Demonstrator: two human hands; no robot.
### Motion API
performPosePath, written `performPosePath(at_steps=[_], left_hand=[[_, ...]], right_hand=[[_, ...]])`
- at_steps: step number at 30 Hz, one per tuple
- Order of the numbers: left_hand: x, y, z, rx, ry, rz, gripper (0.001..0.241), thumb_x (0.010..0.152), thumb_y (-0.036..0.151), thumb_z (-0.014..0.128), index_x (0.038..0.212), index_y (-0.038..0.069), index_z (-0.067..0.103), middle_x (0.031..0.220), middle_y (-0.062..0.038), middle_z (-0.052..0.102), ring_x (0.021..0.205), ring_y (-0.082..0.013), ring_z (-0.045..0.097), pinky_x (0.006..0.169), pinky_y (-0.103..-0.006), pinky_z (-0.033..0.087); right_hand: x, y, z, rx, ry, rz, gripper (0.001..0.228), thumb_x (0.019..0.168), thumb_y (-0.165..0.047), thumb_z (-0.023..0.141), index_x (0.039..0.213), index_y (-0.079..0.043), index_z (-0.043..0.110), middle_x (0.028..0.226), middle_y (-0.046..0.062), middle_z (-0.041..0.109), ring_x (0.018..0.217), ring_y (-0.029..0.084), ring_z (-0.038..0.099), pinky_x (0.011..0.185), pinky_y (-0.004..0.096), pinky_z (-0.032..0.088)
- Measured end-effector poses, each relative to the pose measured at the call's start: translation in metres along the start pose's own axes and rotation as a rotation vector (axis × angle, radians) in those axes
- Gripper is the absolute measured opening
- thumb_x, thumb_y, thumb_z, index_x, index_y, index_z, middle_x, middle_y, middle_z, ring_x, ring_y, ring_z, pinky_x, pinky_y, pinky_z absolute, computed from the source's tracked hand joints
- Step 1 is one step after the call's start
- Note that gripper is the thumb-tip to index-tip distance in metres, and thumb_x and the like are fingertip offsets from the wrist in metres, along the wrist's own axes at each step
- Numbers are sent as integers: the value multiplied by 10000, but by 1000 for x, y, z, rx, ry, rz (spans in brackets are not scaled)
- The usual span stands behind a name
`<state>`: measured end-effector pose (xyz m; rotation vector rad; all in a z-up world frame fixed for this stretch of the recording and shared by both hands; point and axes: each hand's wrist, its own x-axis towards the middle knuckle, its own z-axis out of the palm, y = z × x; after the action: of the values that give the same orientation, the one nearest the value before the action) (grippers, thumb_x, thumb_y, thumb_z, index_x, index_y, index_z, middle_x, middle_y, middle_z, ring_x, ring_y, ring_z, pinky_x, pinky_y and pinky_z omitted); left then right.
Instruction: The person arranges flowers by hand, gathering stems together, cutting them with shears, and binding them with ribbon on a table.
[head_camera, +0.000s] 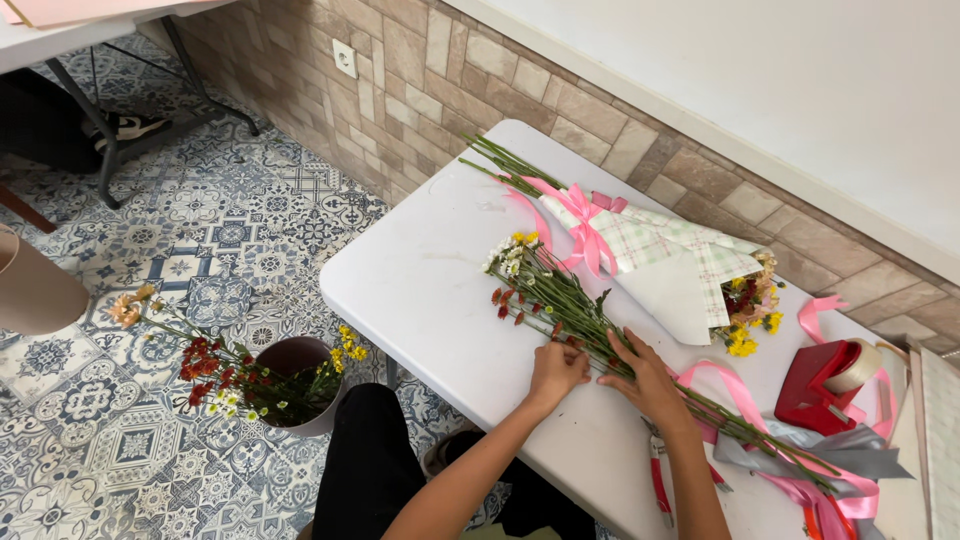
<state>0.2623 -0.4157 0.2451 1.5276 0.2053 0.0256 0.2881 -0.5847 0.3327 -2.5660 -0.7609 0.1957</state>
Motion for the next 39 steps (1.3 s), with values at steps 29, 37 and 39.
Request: performPosePath(at_steps=[29, 37, 39], left_hand=[[14, 11, 37, -1199, 12, -38, 506, 853, 12, 856, 1303, 2, 625, 1295, -159, 703, 1093, -233, 731, 927, -364, 616], [-16, 27, 51, -976, 164, 85, 337, 836, 58, 874, 1152, 69, 757, 1137, -75, 769, 1036, -142, 712, 943, -310, 598], [-26, 37, 49, -882, 91, 109, 341, 867, 80, 858, 1184, 52, 734, 1163, -101, 761, 1081, -152, 701, 960, -331, 585]], right_hand=[[-10, -28, -7, -263, 64, 16, 773, 907, -329, 702, 1597, -164, 395, 1177, 135, 677, 1032, 342, 703, 865, 449, 562], [-10, -23, -4, -334, -34, 206, 752, 835, -369, 750, 1466, -170, 394, 1174, 122, 753, 1033, 309, 758, 880, 447, 569], [-10, -18, -6, -341, -70, 269, 643, 801, -453, 776, 1290, -101, 552, 1029, 174, 778, 1035, 385, 748, 868, 509, 579]])
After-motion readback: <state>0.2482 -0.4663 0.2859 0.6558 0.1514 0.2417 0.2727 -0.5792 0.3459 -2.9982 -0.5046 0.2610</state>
